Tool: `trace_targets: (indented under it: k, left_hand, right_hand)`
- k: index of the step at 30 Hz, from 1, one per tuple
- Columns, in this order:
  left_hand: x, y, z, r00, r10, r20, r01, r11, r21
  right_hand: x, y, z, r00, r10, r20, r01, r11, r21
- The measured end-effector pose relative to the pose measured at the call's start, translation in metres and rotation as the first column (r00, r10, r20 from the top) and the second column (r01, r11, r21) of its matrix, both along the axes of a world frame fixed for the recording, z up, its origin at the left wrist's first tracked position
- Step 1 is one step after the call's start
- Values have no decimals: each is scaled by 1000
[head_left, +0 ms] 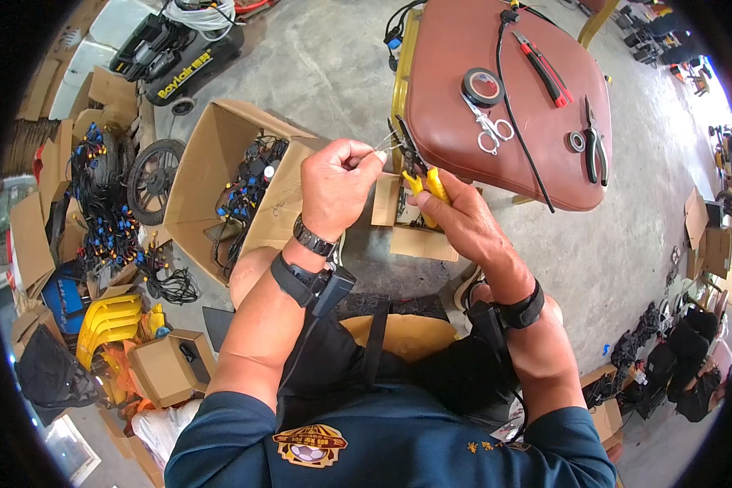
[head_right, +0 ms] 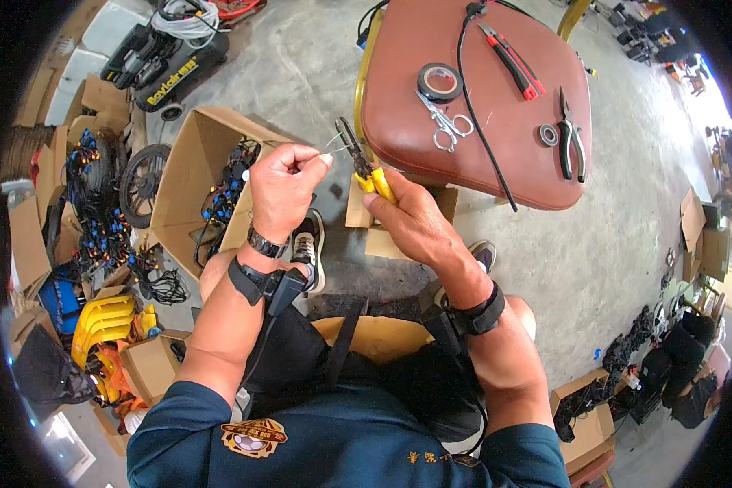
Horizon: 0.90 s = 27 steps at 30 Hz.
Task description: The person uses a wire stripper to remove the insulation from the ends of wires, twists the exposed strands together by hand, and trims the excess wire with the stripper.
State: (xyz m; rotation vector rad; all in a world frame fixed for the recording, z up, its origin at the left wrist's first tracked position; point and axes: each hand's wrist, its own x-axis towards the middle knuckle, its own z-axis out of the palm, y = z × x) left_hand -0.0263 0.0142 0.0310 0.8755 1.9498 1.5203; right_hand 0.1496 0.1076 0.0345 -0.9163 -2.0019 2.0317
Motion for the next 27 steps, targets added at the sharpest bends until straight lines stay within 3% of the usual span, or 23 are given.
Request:
trace_targets:
  k: [17,27]
  left_hand:
    - [0,0,-2,1000,1,-4,-1,1000,3]
    - [1,0,-5,1000,1,17,-1,1000,9]
  right_hand:
    - [1,1,-1,999,6,32,-7,1000,18]
    - [-1,0,-1,999,-27,20,28,997,-67]
